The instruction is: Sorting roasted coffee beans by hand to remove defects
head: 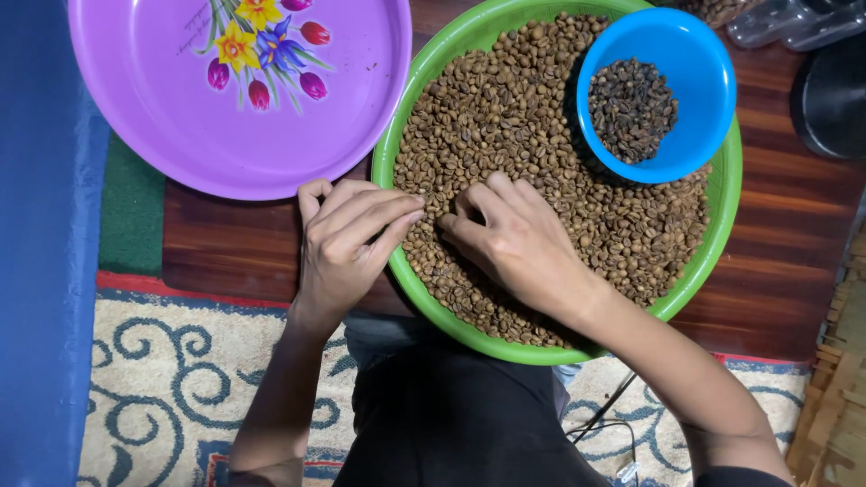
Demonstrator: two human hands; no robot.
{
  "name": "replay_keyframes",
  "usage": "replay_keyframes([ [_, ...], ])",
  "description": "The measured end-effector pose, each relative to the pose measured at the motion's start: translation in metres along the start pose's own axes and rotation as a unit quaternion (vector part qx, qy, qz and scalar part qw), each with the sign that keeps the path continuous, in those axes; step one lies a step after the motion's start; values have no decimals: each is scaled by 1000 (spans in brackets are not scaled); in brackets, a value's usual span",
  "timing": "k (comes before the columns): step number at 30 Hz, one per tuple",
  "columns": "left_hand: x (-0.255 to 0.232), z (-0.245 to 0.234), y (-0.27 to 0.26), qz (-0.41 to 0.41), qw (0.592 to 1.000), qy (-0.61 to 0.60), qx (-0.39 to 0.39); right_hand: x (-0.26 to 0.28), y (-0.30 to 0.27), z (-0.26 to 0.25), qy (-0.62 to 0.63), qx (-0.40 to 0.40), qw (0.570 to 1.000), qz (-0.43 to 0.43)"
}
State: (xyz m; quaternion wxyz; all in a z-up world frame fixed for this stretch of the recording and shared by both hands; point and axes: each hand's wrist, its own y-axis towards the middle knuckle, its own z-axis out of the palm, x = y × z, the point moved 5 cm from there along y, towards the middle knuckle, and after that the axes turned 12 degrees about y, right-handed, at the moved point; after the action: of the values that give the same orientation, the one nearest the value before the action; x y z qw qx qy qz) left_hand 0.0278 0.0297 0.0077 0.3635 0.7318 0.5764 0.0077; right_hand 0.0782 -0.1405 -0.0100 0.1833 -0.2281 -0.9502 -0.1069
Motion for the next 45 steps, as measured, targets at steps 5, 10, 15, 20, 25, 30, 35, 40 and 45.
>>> replay_keyframes([
  [5, 1, 3, -5, -4, 1000, -9, -7, 1, -2, 3, 8, 5, 1000, 9],
  [10, 0, 8, -9, 2, 1000, -7, 5, 3, -5, -29, 230, -104, 968, -6],
  [15, -7, 12, -7, 0, 993, -114, -22, -11, -28, -38, 322, -208, 922, 48],
  [20, -22, 22, 6, 14, 990, -139, -15, -21, -43, -46, 304, -226, 924, 54],
  [25, -36, 44, 49, 77, 984, -162, 16, -45, -62, -71, 242, -239, 936, 88],
  [30, -56, 94, 109, 244, 968, -65, 2, -85, -79, -97, 73, -209, 966, 136],
  [35, -81, 144, 149, 278, 958, 54, 48, -116, -89, -102, 11, -160, 973, 168],
  [40, -92, 181, 154, 290, 930, 170, 148, -139, -92, -96, -59, -87, 970, 217],
  [45, -88, 182, 153, 281, 934, 156, 153, -135, -94, -101, -55, -99, 973, 199],
])
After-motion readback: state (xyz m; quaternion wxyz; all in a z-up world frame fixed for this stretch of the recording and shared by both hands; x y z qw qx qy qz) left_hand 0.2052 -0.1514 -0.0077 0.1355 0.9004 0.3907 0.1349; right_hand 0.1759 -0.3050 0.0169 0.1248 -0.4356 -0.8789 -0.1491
